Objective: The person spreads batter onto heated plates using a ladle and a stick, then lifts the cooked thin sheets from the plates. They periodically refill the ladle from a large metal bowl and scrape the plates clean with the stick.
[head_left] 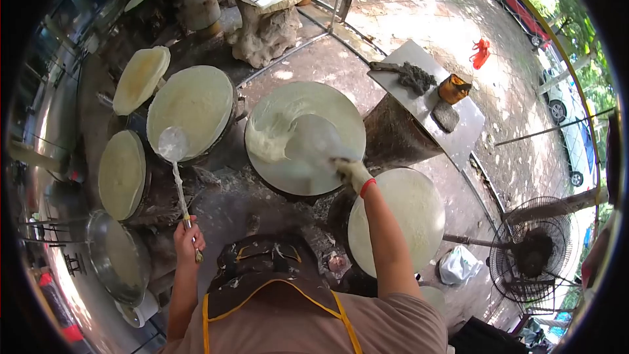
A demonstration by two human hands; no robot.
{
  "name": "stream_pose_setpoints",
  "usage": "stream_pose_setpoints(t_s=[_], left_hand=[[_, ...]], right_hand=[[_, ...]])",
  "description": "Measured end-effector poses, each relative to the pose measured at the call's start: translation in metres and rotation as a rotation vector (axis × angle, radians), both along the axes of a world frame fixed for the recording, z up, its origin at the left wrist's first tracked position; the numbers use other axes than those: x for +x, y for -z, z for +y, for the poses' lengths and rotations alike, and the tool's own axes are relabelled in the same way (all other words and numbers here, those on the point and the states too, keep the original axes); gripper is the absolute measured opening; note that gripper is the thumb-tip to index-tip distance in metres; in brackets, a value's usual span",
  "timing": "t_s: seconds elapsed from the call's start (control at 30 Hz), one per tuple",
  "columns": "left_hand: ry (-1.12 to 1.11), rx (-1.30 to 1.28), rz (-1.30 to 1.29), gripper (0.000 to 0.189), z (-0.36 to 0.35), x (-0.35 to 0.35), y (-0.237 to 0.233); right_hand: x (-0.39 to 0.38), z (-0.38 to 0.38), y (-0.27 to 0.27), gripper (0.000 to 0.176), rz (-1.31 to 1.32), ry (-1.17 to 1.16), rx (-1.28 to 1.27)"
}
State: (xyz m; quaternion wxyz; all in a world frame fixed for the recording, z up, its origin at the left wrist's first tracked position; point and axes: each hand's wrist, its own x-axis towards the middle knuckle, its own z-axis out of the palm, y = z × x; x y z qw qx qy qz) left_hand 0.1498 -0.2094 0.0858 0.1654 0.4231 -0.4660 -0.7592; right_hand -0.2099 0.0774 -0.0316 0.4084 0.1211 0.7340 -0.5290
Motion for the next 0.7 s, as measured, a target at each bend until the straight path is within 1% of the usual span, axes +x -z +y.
stream_pose_setpoints(t_s=[0.03, 0.13, 0.17, 0.27, 0.3, 0.4, 0.5, 0.57, 0.63, 0.7], left_hand=[[0.010, 0.012, 0.012, 0.021, -0.003, 0.001, -0.002], [0.046, 0.050, 0.038, 0.022, -0.018, 0.000, -0.004], [0.061, 0.061, 0.037, 0.022, -0.024, 0.000, -0.004], [0.124, 0.074, 0.046, 0.021, -0.048, 0.011, -0.004], [0.151, 0.076, 0.056, 0.021, -0.060, 0.013, -0.003], [0.227, 0.116, 0.085, 0.021, -0.104, 0.034, 0.011], [0.295, 0.208, 0.087, 0.021, -0.154, 0.051, 0.019], [0.340, 0.236, 0.078, 0.021, -0.186, 0.065, 0.021], [0.369, 0.230, 0.087, 0.020, -0.214, 0.075, 0.021], [0.396, 0.199, 0.086, 0.020, -0.236, 0.091, 0.021]], right_hand=[[0.005, 0.012, -0.004, 0.021, 0.069, 0.219, -0.222], [0.029, -0.002, 0.002, 0.021, 0.027, 0.149, -0.273], [0.040, -0.004, 0.000, 0.022, 0.023, 0.007, -0.291], [0.080, -0.002, -0.026, 0.023, -0.134, -0.225, -0.188], [0.099, 0.000, -0.027, 0.026, -0.075, -0.202, -0.261], [0.184, -0.017, -0.037, 0.026, -0.154, 0.276, -0.475], [0.253, -0.083, 0.011, 0.028, -0.127, 0.639, -0.429], [0.267, -0.158, 0.003, 0.032, -0.066, 0.562, -0.463], [0.249, -0.231, 0.033, 0.035, -0.054, 0.521, -0.626], [0.235, -0.279, 0.027, 0.036, -0.067, 0.506, -0.609]])
